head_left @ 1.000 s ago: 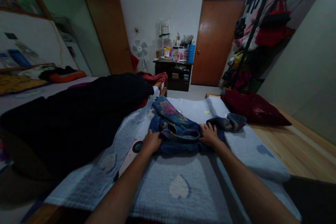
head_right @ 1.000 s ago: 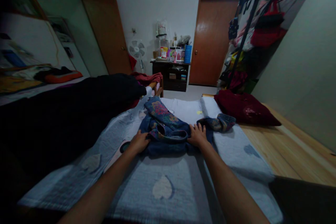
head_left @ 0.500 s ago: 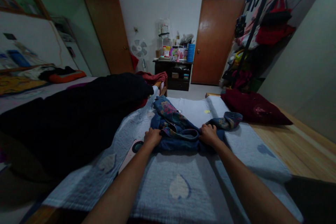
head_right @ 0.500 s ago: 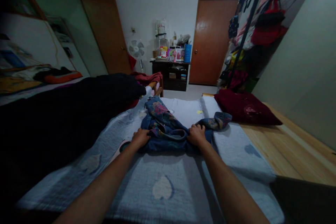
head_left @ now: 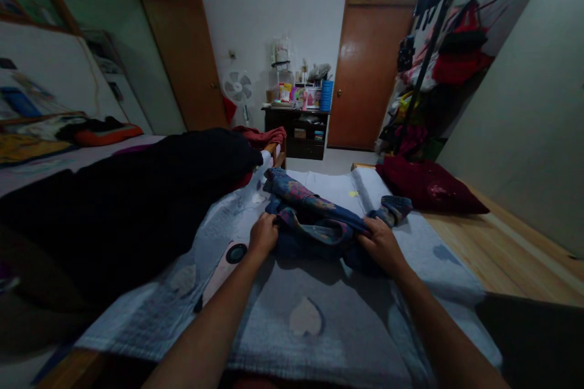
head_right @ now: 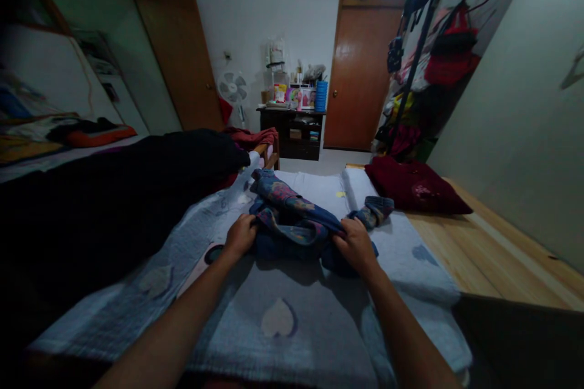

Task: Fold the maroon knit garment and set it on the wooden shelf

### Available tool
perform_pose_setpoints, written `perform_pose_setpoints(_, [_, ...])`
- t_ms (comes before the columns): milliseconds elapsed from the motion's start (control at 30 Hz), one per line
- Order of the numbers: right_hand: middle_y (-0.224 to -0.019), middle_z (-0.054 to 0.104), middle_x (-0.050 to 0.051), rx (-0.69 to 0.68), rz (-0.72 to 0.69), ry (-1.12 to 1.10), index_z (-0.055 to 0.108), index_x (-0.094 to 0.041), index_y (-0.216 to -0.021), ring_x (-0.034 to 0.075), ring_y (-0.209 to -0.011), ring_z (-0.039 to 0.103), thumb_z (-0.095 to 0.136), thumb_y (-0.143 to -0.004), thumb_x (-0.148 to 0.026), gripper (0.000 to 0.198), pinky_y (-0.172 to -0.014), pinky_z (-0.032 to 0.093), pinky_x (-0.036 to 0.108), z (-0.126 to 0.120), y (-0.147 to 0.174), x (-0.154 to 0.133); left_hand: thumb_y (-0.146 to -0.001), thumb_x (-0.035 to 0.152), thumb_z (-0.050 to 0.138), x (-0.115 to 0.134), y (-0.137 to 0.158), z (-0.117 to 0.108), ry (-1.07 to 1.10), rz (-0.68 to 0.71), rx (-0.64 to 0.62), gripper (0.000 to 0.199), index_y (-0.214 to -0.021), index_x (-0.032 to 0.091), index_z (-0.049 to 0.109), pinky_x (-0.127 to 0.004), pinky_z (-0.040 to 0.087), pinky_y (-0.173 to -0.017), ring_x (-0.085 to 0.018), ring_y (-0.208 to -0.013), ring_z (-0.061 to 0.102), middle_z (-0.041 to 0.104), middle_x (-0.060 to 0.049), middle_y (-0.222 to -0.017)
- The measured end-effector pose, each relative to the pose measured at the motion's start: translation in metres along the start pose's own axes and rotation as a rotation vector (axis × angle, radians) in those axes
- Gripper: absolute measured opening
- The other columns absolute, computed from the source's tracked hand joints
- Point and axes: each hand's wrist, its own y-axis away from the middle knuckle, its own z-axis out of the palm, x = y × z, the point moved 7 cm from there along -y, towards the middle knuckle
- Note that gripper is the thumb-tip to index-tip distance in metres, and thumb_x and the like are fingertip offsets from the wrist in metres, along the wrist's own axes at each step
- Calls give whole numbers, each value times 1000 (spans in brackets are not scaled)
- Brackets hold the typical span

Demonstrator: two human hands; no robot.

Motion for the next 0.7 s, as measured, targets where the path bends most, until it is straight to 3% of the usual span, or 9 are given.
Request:
perform_pose_setpoints(133, [-67,57,0,33,121,-86,54,-21,-69,17,-63,54,48,-81,-33,17,-60,36,28,-18,15,3,-86,18,45,14,21,-37,241,122,222,18,-93,20,62,-28,46,-81,-19,-94,59,58,-5,-97])
perform_pose_setpoints(233, [-61,54,-1,94,169,-83,50,-23,-66,16,-58,53,50,-80,-36,20,-57,35,28,-38,25,3,-87,20,45,23,47,-61,364,226,321,17,-91,21,61,-29,47,-80,-19,-91,57,55,-4,-95])
perform_pose_setpoints(333, [-64,57,-1,110,202,-90,54,-23,-72,18,-60,55,51,-79,-38,16,-59,39,29,-52,32,4,-90,21,42,29,72,-75,350,253,354,20,-96,22,61,-29,46,-83,-19,-94,56,54,-5,-99])
perform_pose_setpoints(400, [-74,62,1,101,208,-101,56,-23,-85,20,-67,59,53,-77,-38,17,-64,43,31,-56,32,3,-91,23,41,29,81,-75,313,247,313,22,-99,23,61,-29,47,-83,-19,-94,57,55,-6,-100])
perform_pose_setpoints(500, [-100,65,7,81,170,-96,55,-22,-105,24,-89,62,55,-73,-33,34,-80,47,35,-52,26,0,-90,25,43,26,82,-61,274,230,180,22,-100,24,63,-29,48,-81,-19,-91,59,56,-5,-101])
perform_pose_setpoints(700, [-129,54,12,-171,-50,-136,51,-17,-126,25,-118,52,54,-74,-24,52,-101,40,37,-3,-6,-24,-81,19,53,1,57,-22,292,87,-18,30,-108,23,63,-30,43,-99,-21,-112,55,48,-6,-124])
